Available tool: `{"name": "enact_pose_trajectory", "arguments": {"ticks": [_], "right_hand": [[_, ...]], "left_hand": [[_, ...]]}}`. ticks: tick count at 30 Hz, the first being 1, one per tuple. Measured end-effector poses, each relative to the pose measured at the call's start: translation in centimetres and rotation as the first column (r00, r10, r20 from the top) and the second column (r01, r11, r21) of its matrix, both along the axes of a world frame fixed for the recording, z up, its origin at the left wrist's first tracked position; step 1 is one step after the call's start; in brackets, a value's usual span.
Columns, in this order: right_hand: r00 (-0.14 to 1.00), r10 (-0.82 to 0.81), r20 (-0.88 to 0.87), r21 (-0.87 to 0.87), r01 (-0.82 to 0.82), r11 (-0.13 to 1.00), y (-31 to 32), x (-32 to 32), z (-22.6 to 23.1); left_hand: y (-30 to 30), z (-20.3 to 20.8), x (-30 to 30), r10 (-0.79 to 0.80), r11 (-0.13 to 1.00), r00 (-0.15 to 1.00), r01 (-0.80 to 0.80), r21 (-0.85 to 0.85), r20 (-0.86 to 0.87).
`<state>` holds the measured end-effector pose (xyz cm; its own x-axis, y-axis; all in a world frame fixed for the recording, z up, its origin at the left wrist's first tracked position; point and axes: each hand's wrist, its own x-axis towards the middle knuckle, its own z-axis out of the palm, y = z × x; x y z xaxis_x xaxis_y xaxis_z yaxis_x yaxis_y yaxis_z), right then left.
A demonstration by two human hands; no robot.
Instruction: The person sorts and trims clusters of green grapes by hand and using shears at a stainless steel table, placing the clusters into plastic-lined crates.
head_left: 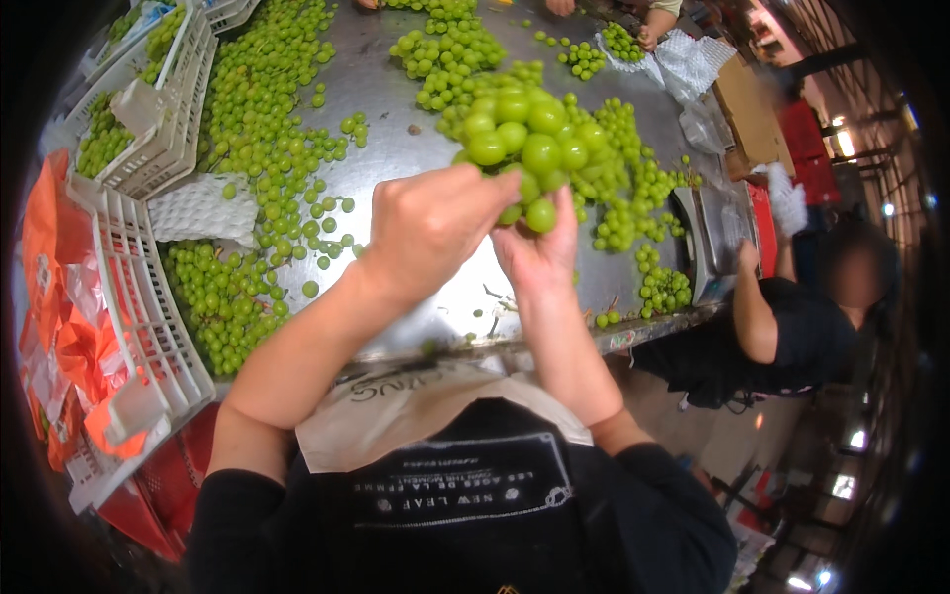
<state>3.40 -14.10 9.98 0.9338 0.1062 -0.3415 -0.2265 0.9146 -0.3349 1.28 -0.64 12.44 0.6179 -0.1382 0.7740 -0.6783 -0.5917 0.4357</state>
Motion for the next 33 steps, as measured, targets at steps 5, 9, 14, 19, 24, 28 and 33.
{"name": "enact_pose_trajectory", "arguments": {"ticks": [5,9,14,19,24,28,33], "right_hand": [[0.999,0.047,-0.008,0.121,-0.046,0.992,-0.1,-0.4,0.4],[0.996,0.088,-0.032,0.27,-0.076,0.96,-0.6,-0.4,1.0],[0.985,0.17,0.007,0.437,-0.156,0.886,-1.4,-0.4,1.3],[0.981,0.179,0.07,0.384,-0.192,0.903,-2.1,-1.1,0.7],[0.967,0.184,0.174,0.405,-0.241,0.882,-2.2,-1.5,0.2],[0.966,0.153,0.21,0.439,-0.233,0.868,-2.8,-1.2,-0.4],[0.93,0.152,0.336,0.298,-0.258,0.919,-3.8,-0.8,-2.5]], "left_hand": [[1.2,-1.5,-0.5,-0.098,0.991,0.975,0.078,0.105,0.201],[1.8,-1.3,-1.6,-0.168,0.986,0.979,0.169,-0.006,0.112],[1.9,-1.1,-1.3,-0.153,0.963,0.988,0.157,-0.22,0.038],[0.6,0.7,-0.6,-0.126,0.949,0.991,0.134,-0.285,0.044],[0.6,0.7,-0.6,-0.161,0.975,0.986,0.165,-0.149,0.04],[0.7,0.6,-0.4,-0.255,0.951,0.967,0.246,-0.189,-0.02],[2.0,-0.3,-0.4,-0.304,0.904,0.903,0.174,-0.39,-0.304]]}}
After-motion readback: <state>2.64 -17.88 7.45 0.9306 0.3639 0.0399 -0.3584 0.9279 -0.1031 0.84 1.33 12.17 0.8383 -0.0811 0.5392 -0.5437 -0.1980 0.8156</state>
